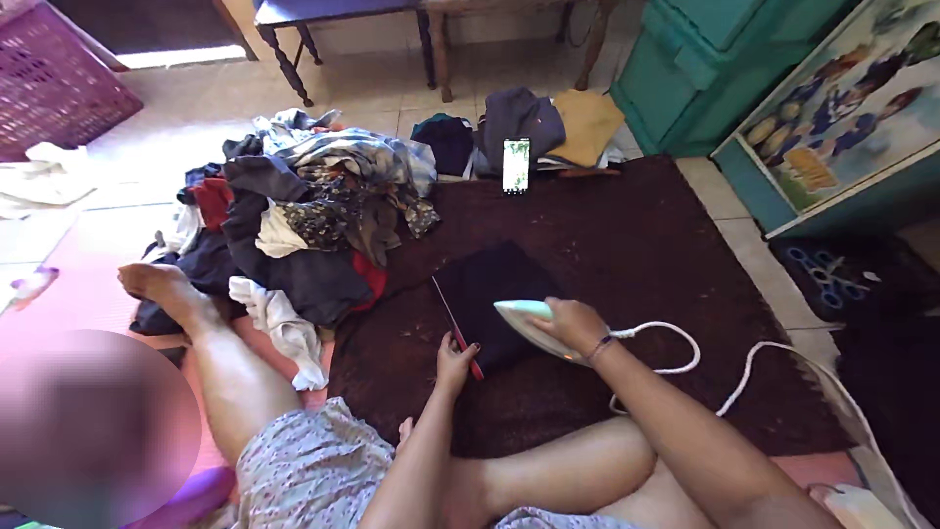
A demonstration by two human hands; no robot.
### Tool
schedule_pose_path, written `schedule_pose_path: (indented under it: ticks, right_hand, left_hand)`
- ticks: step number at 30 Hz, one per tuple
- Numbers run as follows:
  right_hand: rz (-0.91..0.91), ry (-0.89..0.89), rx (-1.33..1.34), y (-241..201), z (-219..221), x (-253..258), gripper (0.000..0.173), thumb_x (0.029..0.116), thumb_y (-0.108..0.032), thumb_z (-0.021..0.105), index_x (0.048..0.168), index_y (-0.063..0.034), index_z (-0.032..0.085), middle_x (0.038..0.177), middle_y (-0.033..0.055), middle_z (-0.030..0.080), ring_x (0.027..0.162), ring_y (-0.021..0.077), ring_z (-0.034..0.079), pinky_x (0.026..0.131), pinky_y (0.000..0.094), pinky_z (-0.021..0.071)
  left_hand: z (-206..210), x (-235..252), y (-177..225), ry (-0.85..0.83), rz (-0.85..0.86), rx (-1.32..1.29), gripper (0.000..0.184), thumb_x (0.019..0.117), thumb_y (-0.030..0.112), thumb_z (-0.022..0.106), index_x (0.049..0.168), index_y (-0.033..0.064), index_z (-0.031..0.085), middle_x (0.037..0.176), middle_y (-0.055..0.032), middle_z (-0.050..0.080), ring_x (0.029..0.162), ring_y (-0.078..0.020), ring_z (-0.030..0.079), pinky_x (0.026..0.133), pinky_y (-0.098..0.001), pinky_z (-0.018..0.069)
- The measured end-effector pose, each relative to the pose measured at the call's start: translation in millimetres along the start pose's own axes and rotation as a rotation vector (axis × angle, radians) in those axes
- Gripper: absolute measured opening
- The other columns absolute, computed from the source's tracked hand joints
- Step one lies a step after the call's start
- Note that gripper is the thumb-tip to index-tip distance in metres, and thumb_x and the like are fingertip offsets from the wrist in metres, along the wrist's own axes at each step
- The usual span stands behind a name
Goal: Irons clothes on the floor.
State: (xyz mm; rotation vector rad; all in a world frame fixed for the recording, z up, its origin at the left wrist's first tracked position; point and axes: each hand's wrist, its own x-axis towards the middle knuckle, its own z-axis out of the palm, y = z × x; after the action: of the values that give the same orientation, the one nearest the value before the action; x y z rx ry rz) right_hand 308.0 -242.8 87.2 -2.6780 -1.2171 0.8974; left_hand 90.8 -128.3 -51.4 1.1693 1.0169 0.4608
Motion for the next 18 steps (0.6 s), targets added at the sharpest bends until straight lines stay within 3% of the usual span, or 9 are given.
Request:
schedule_pose_path:
  ticks: [4,6,8,10,13,15,17,18]
  right_hand:
    - [0.236,0.158,0.132,62,-21,33,0.064,0.1012,-0.055,0.060,0.128,0.0023,0.065,0.122,0.0297,0.068,0.117,0.0467,0.066,0.099,0.0664,0.0499]
    - [0.372,0.253,0.187,108,-32,39,0.065,0.1005,-0.054,0.062,0.128,0.0041,0.065,0.123,0.0316,0.067,0.119,0.0486,0.064,0.100,0.0685,0.0484]
    - [0.488,0.337,0.267,147,-39,30,0.067,0.1001,-0.053,0.064,0.129,0.0078,0.063,0.125,0.0353,0.065,0.121,0.0516,0.062,0.101,0.0704,0.0464]
    - [0.573,0.382,0.330,175,-44,18,0.068,0.1008,-0.051,0.064,0.130,0.0101,0.061,0.127,0.0371,0.063,0.124,0.0533,0.059,0.103,0.0706,0.0446]
    - [0.630,0.411,0.405,197,-46,9,0.069,0.1001,-0.052,0.065,0.128,0.0110,0.062,0.126,0.0380,0.062,0.124,0.0537,0.059,0.102,0.0707,0.0440]
    - [0.621,0.419,0.423,199,-49,8,0.069,0.0995,-0.053,0.065,0.127,0.0107,0.062,0.126,0.0384,0.062,0.123,0.0546,0.059,0.101,0.0721,0.0436]
    - [0.586,0.439,0.434,196,-51,11,0.069,0.0987,-0.055,0.065,0.127,0.0086,0.063,0.125,0.0374,0.063,0.121,0.0551,0.059,0.099,0.0736,0.0439]
    - [0.567,0.455,0.447,194,-53,12,0.069,0.0980,-0.056,0.066,0.126,0.0075,0.064,0.124,0.0367,0.064,0.120,0.0548,0.060,0.098,0.0741,0.0441]
  left_hand:
    - [4,0,0,0.025,-0.057,-0.041,0.066,0.0883,-0.006,0.070,0.146,-0.0093,0.037,0.125,-0.0241,0.065,0.105,-0.0209,0.069,0.091,-0.0351,0.0582]
    - [8,1,11,0.055,-0.120,-0.128,0.053,0.0897,-0.006,0.063,0.139,-0.0075,0.045,0.113,-0.0207,0.066,0.093,-0.0207,0.069,0.080,-0.0362,0.0596]
    - [9,-3,40,0.086,-0.151,-0.207,0.041,0.0910,-0.001,0.056,0.131,-0.0035,0.050,0.101,-0.0159,0.066,0.084,-0.0199,0.068,0.072,-0.0377,0.0594]
    - [2,-8,84,0.107,-0.046,-0.188,0.036,0.0920,0.003,0.052,0.128,-0.0016,0.052,0.096,-0.0095,0.066,0.082,-0.0138,0.068,0.071,-0.0330,0.0591]
    - [-15,-13,165,0.147,0.144,0.074,0.039,0.0938,-0.004,0.050,0.132,-0.0072,0.049,0.093,-0.0047,0.064,0.076,-0.0032,0.063,0.072,-0.0224,0.0548]
    - [-13,-29,212,0.163,0.244,0.309,0.054,0.0852,-0.004,0.059,0.139,-0.0031,0.050,0.099,-0.0044,0.066,0.074,-0.0009,0.061,0.068,-0.0207,0.0525]
    - [3,-47,241,0.148,0.354,0.582,0.068,0.0763,0.004,0.067,0.143,0.0050,0.051,0.106,-0.0082,0.068,0.078,-0.0081,0.064,0.066,-0.0299,0.0544]
    - [13,-52,247,0.124,0.366,0.736,0.075,0.0750,0.008,0.070,0.147,0.0080,0.049,0.112,-0.0140,0.069,0.087,-0.0193,0.068,0.073,-0.0434,0.0573]
